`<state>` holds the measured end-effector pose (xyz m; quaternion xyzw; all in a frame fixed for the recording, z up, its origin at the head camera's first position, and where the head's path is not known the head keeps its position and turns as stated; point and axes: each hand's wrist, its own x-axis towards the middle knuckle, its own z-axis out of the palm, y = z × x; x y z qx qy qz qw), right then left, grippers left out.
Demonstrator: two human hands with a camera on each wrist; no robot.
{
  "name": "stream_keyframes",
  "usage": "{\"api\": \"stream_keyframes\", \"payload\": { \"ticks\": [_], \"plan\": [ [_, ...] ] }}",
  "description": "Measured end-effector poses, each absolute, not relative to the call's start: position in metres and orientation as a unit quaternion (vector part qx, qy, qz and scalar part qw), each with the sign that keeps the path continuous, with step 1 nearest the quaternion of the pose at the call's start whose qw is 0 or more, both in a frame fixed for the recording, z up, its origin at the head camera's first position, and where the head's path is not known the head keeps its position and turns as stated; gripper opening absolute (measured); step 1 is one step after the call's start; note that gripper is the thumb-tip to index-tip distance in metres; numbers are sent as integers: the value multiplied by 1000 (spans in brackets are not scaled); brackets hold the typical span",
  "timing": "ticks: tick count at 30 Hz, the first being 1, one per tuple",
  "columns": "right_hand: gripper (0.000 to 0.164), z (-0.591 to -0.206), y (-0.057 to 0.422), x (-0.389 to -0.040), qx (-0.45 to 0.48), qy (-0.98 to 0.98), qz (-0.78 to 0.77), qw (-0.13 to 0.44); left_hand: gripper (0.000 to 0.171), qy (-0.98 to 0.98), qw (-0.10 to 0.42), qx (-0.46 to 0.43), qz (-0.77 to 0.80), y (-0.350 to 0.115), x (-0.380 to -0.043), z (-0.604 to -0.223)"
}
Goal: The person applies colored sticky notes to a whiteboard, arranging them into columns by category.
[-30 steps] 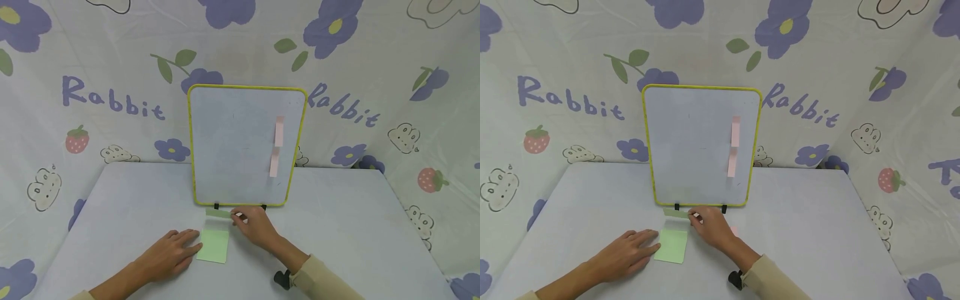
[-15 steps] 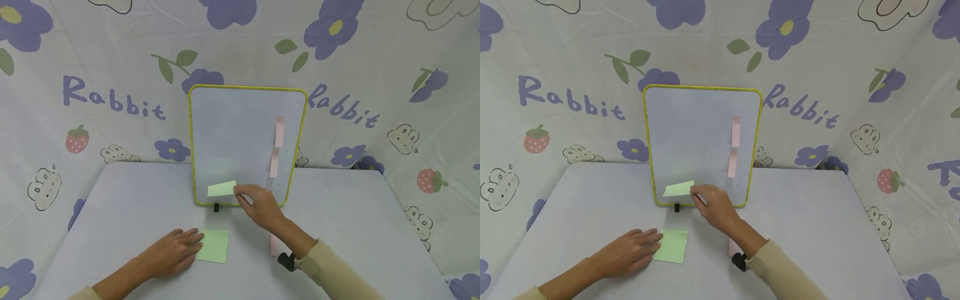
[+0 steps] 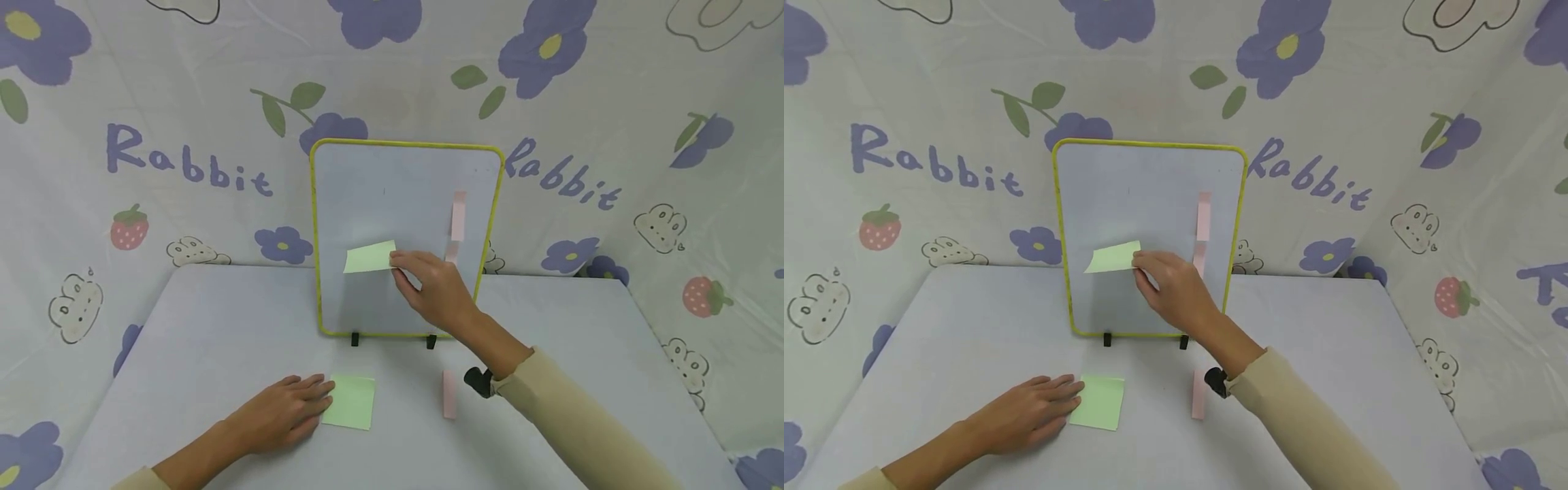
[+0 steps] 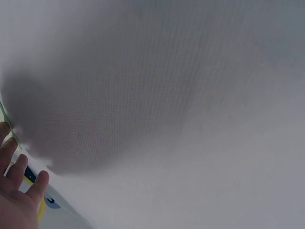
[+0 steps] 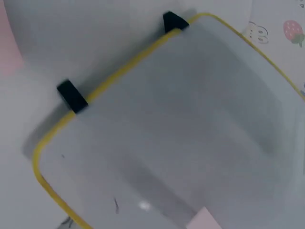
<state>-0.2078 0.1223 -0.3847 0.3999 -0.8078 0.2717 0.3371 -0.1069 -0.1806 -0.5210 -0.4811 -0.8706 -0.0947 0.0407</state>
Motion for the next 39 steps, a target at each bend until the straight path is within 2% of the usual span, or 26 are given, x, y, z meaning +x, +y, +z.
{"api": "stream_keyframes", "payload": {
  "ticks": [14, 26, 39],
  "plan": [
    [17, -346, 125, -228, 353, -807, 264, 393, 27, -864, 62, -490, -94, -179, -109, -526],
    [17, -338, 125, -240, 340, -811, 270, 393, 27, -863, 58, -493, -94, -178, -110, -523],
    [18, -343, 125, -245, 320, -839, 264, 353, 19, -860, 64, -495, -104, -174, -113, -520]
  ]
}}
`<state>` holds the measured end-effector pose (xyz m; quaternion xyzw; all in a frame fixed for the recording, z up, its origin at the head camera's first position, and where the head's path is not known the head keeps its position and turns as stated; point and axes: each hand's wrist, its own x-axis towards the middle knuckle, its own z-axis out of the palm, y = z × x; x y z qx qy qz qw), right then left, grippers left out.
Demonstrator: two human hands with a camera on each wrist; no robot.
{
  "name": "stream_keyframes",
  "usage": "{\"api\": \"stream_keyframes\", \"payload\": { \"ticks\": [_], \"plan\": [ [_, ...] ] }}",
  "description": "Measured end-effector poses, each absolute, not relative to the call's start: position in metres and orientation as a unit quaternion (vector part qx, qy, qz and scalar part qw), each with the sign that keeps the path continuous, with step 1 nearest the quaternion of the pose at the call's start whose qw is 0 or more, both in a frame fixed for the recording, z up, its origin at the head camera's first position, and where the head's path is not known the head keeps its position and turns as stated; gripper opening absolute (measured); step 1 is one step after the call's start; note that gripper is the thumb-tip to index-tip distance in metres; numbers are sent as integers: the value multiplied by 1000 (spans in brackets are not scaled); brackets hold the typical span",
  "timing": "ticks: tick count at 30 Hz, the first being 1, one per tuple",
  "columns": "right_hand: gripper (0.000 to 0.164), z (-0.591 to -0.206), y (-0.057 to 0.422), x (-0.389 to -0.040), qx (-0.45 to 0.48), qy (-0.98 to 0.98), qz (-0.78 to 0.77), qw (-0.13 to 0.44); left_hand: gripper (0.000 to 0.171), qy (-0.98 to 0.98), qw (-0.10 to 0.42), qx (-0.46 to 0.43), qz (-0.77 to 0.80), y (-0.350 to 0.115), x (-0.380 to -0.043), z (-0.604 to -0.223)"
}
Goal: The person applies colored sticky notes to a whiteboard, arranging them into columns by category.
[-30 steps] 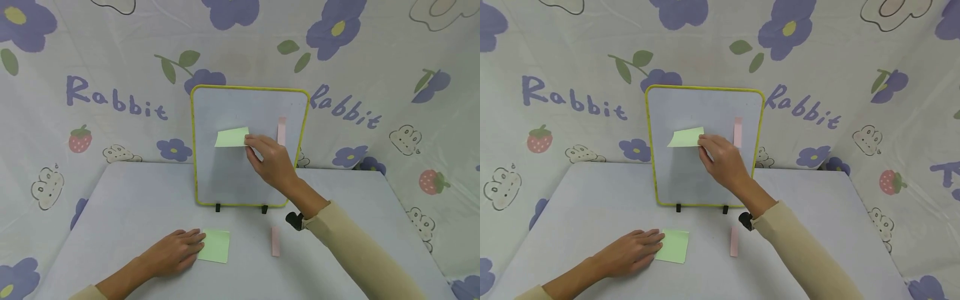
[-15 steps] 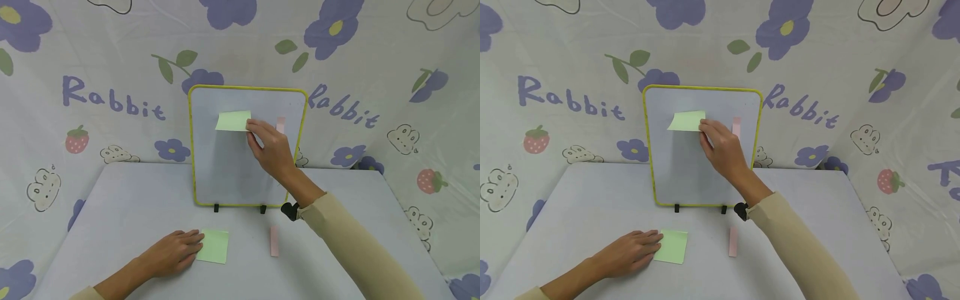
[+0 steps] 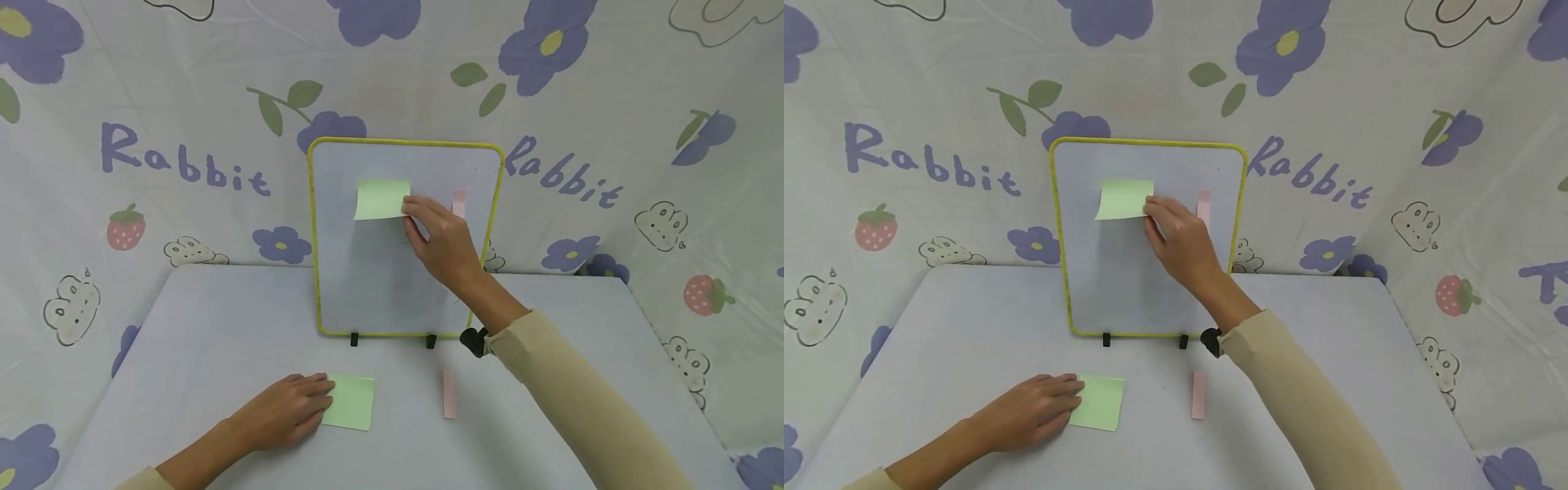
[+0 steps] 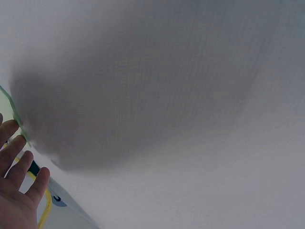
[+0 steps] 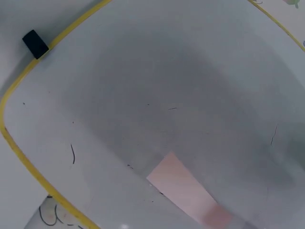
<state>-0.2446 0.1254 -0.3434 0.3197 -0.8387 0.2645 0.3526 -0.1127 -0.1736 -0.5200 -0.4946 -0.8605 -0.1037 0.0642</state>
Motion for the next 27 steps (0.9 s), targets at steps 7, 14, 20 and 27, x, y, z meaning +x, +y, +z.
{"api": "stream_keyframes", "payload": {
  "ticks": [7, 14, 20, 27],
  "plan": [
    [16, -344, 126, -246, 323, -843, 256, 346, 23, -870, 75, -477, -94, -171, -129, -498],
    [15, -344, 126, -246, 326, -843, 254, 344, 21, -854, 201, -456, -149, -160, -166, -430],
    [14, -345, 128, -246, 332, -841, 247, 349, 29, -819, 311, -434, -209, -153, -204, -360],
    [14, -346, 128, -248, 336, -842, 239, 348, 44, -859, 283, -390, -173, -141, -232, -330]
  ]
}}
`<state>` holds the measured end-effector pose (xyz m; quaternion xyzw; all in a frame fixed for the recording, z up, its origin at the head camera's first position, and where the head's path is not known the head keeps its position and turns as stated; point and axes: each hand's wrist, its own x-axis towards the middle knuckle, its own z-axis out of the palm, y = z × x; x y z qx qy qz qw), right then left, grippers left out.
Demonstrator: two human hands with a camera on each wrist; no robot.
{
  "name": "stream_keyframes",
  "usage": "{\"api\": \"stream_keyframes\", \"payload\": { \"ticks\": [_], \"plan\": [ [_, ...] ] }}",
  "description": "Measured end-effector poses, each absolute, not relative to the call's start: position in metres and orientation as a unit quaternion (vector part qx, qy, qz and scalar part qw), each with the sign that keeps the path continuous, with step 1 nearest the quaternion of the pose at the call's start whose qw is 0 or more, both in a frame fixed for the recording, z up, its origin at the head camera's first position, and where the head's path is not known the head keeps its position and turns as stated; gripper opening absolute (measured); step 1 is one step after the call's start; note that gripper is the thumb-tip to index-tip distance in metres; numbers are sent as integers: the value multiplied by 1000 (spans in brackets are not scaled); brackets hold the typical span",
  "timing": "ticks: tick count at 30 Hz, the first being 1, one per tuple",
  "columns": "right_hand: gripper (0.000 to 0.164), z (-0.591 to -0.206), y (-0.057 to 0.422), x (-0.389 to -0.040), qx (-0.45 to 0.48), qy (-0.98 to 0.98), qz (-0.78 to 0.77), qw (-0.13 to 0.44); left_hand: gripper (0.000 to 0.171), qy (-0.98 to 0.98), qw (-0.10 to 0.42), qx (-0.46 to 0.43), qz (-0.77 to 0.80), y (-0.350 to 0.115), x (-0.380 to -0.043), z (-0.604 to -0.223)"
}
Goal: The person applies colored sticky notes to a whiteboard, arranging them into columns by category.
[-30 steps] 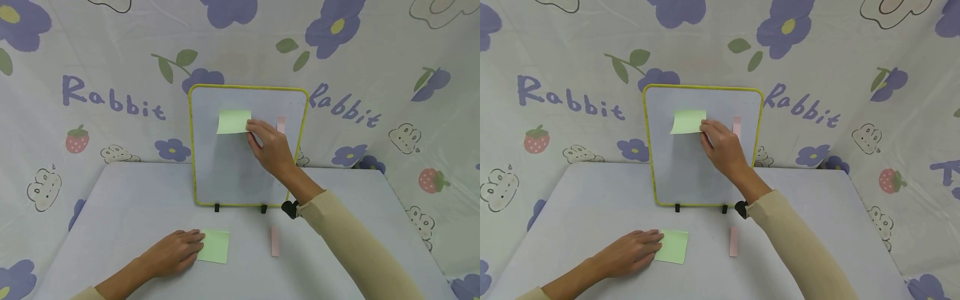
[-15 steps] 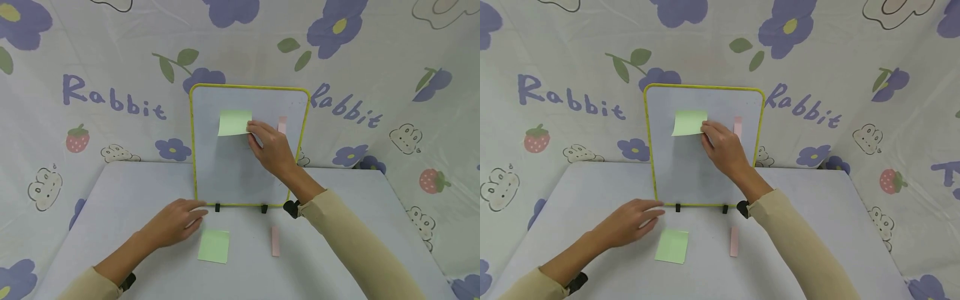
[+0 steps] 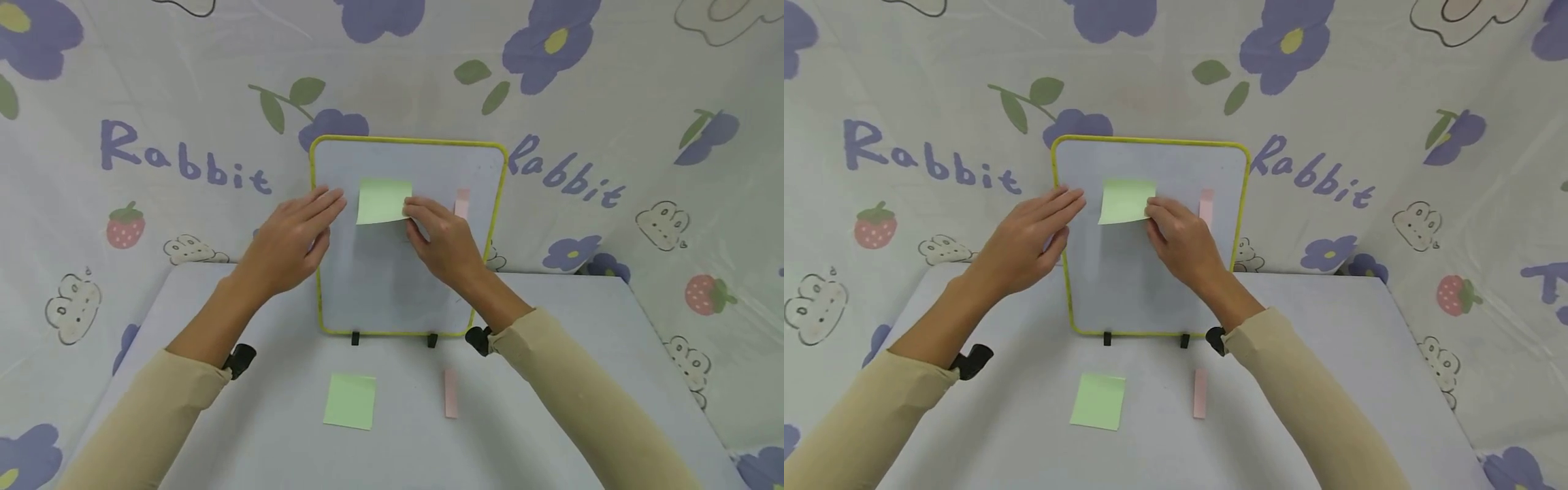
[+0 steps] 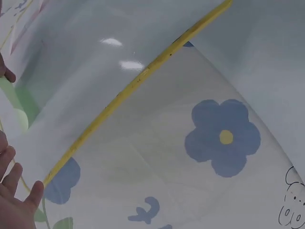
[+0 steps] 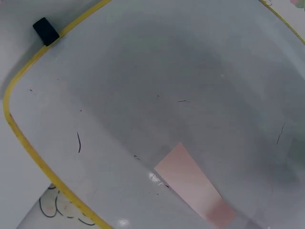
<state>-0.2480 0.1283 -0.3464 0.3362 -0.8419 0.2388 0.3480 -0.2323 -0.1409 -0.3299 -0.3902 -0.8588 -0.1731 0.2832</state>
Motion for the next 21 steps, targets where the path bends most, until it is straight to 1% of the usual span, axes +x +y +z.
{"api": "stream_keyframes", "payload": {
  "ticks": [3, 6, 14, 21],
  "plan": [
    [13, -347, 129, -249, 342, -839, 236, 351, 48, -875, 267, -384, -124, -136, -240, -329],
    [14, -347, 129, -250, 349, -836, 232, 354, 50, -881, 263, -384, -87, -131, -248, -330],
    [14, -347, 129, -249, 353, -838, 220, 354, 54, -882, 274, -382, -24, -123, -255, -331],
    [15, -346, 129, -250, 354, -840, 211, 354, 54, -885, 282, -371, 10, -117, -258, -330]
  ]
}}
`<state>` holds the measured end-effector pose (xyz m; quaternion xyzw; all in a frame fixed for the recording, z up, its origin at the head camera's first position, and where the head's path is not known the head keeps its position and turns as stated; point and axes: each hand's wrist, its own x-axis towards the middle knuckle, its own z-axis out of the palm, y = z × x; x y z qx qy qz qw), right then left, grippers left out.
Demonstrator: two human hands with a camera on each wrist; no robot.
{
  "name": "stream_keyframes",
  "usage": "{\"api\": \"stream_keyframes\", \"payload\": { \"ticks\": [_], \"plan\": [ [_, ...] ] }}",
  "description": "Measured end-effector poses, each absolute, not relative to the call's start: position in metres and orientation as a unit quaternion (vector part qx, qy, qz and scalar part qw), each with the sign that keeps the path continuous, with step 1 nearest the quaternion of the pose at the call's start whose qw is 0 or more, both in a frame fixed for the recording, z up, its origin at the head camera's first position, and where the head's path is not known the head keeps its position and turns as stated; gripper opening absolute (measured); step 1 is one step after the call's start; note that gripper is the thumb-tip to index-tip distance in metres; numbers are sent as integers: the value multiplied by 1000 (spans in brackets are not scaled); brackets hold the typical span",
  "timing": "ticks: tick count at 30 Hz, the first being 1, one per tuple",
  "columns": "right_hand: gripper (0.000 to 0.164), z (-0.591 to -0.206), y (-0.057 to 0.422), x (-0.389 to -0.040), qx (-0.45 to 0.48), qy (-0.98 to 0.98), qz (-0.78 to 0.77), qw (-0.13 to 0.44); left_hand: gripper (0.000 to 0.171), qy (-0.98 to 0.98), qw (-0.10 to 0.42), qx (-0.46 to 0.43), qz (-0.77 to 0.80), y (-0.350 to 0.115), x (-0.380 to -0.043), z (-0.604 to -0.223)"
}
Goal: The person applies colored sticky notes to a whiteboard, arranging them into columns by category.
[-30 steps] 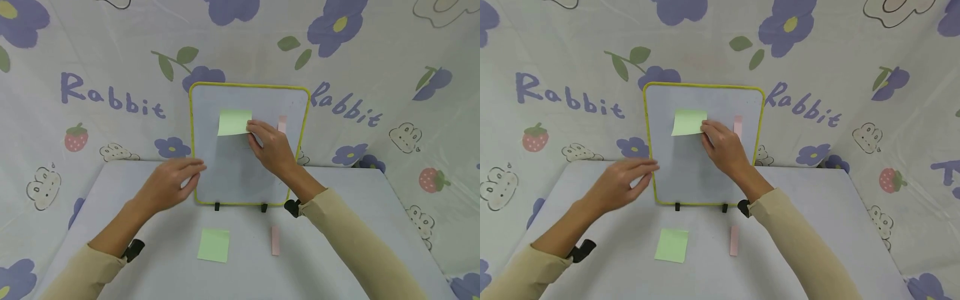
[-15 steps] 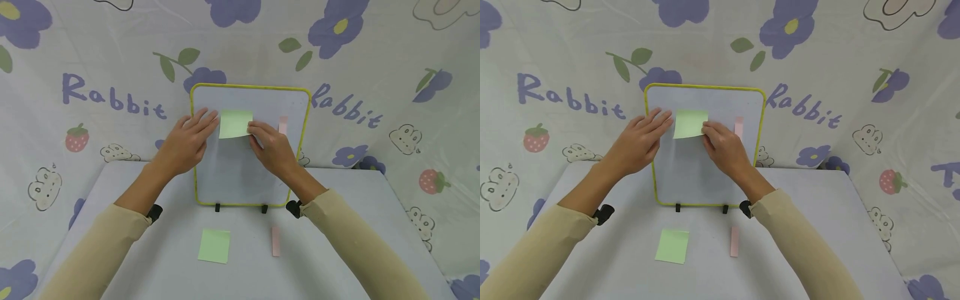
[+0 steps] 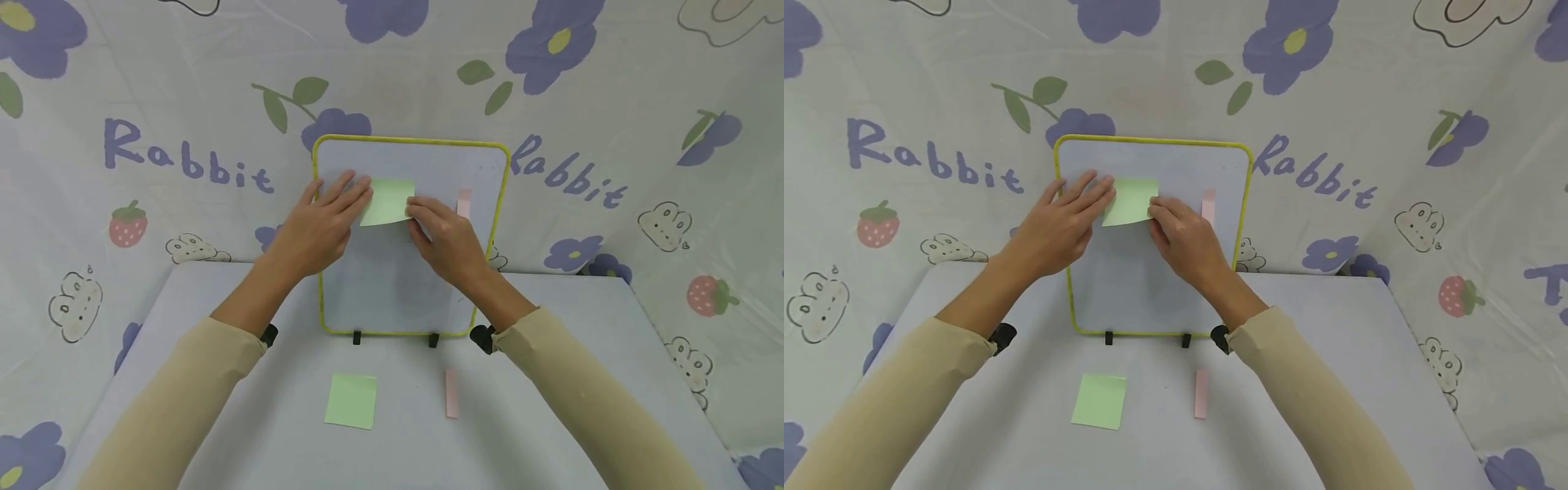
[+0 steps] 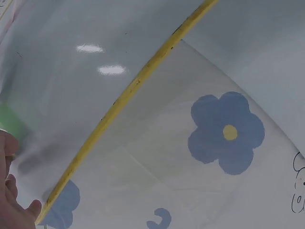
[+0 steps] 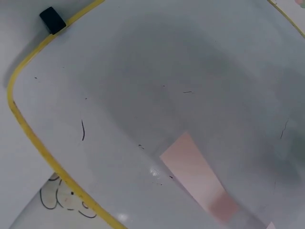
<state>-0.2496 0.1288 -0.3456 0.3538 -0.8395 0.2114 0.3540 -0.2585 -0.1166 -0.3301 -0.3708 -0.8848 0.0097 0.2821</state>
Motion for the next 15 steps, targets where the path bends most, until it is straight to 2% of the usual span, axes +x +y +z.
{"api": "stream_keyframes", "payload": {
  "ticks": [9, 15],
  "plan": [
    [31, -346, 129, -246, 334, -866, 169, 330, 57, -887, 296, -351, 43, -113, -261, -337],
    [43, -343, 126, -250, 344, -872, -7, 349, 61, -894, 286, -331, 96, -111, -260, -338]
  ]
}}
